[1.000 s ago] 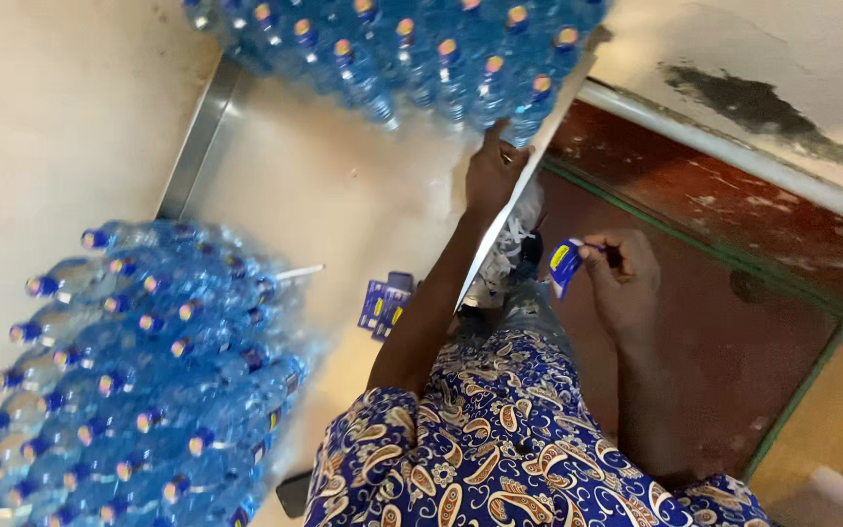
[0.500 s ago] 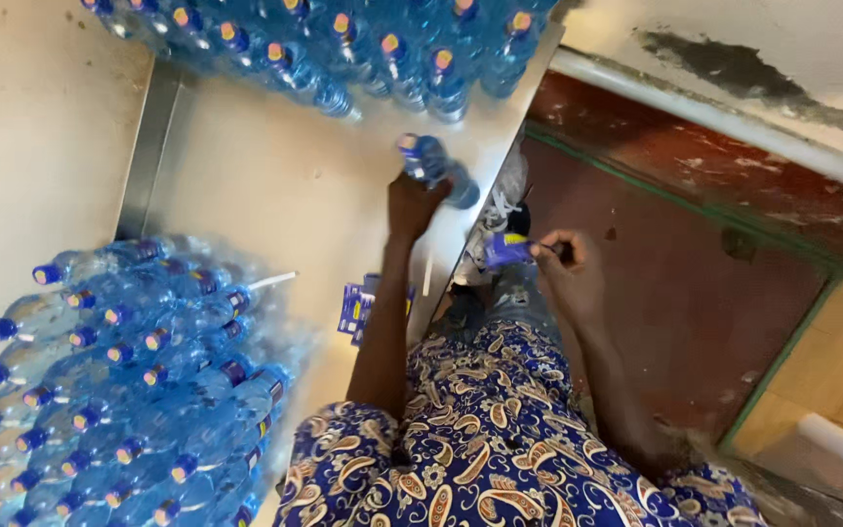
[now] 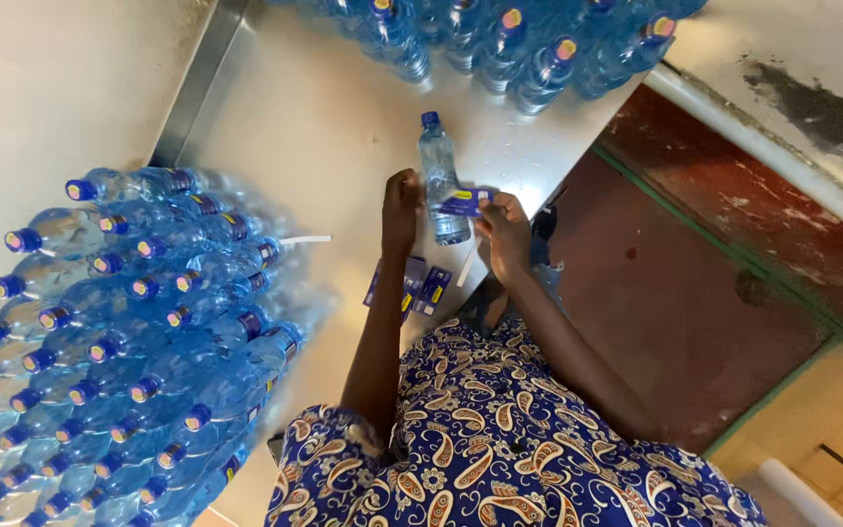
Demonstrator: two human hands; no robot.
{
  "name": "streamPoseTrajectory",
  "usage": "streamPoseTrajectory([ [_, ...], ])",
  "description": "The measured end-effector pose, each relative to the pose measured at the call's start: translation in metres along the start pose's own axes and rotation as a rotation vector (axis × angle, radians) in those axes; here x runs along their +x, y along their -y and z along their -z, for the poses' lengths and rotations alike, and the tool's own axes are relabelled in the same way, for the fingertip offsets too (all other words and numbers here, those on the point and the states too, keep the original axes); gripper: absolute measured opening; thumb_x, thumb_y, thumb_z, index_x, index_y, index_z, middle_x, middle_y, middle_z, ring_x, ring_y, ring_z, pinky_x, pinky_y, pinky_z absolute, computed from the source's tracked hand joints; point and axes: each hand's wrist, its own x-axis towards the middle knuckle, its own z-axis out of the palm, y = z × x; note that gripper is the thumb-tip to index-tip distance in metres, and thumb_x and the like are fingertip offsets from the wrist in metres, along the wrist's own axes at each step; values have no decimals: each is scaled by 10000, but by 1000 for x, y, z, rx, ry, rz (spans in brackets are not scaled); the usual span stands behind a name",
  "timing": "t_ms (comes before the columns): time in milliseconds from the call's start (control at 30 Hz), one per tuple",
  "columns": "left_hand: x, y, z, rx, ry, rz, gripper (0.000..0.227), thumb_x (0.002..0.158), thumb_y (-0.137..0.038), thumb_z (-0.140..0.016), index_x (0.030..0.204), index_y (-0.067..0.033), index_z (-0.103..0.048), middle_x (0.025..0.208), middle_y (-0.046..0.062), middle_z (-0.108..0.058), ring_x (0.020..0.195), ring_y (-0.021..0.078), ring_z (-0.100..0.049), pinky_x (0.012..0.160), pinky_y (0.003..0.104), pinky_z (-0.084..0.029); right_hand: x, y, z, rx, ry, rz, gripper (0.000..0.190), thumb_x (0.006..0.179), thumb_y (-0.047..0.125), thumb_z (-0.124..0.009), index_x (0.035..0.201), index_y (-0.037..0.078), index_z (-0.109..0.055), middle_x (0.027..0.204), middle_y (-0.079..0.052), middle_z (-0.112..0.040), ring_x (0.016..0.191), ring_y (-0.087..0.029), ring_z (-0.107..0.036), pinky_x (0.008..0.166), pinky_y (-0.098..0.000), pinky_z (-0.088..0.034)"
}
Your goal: The person repeatedly picks up plastic water bottles from a metal table, applies a small rectangular label to each bottle, and places the labeled bottles into a growing stack on the left. The person handles the bottles and labels by hand without using tools.
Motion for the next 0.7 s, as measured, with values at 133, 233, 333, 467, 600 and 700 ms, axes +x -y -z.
streamPoseTrajectory([
  [133,-61,22,0,-52,-41,-136,936,1039,-769,-659,1569,-18,-480,1436,278,-610,1397,458,-595,1191,592,-459,-1,-14,-4,-121,50,154,198,1062,160,-808,1072,161,-610,887,68,-615,803,-27,-626,728,-200,-486],
  [233,-70,24,-8,4,-96,-175,988,799,-665,-956,1457,-26,-588,1377,274,-645,1359,488,-640,1215,580,-474,-5,-20,-3,-256,93,196,159,1061,95,-774,1089,133,-622,880,58,-633,832,-35,-609,779,-239,-453],
  [333,-68,27,-14,36,-260,-101,201,1047,-163,-823,1198,-93,-710,1043,109,-673,969,216,-673,866,377,-542,-6,-23,9,-331,128,174,178,1080,159,-804,1112,131,-631,894,60,-619,861,-27,-611,815,-265,-469],
  [467,-65,37,-13,-19,-292,146,192,1070,-233,-777,1197,-90,-764,971,118,-733,919,192,-686,827,424,-560,-1,-34,17,-289,123,120,171,1099,157,-769,1071,149,-600,863,40,-584,818,-47,-572,783,-294,-458],
  [600,-68,39,-7,1,-297,246,172,1042,-243,-790,1162,-125,-822,931,75,-772,885,155,-711,804,380,-580,1,-45,22,-248,128,92,175,1097,148,-765,1070,150,-593,866,35,-566,831,-51,-568,810,-304,-447],
  [700,-69,44,-5,-54,-299,258,172,1073,-280,-782,1177,-147,-815,965,55,-775,918,137,-706,815,377,-575,-4,-47,21,-235,113,55,168,1113,215,-764,1087,149,-612,875,24,-570,845,-60,-573,819,-313,-445],
])
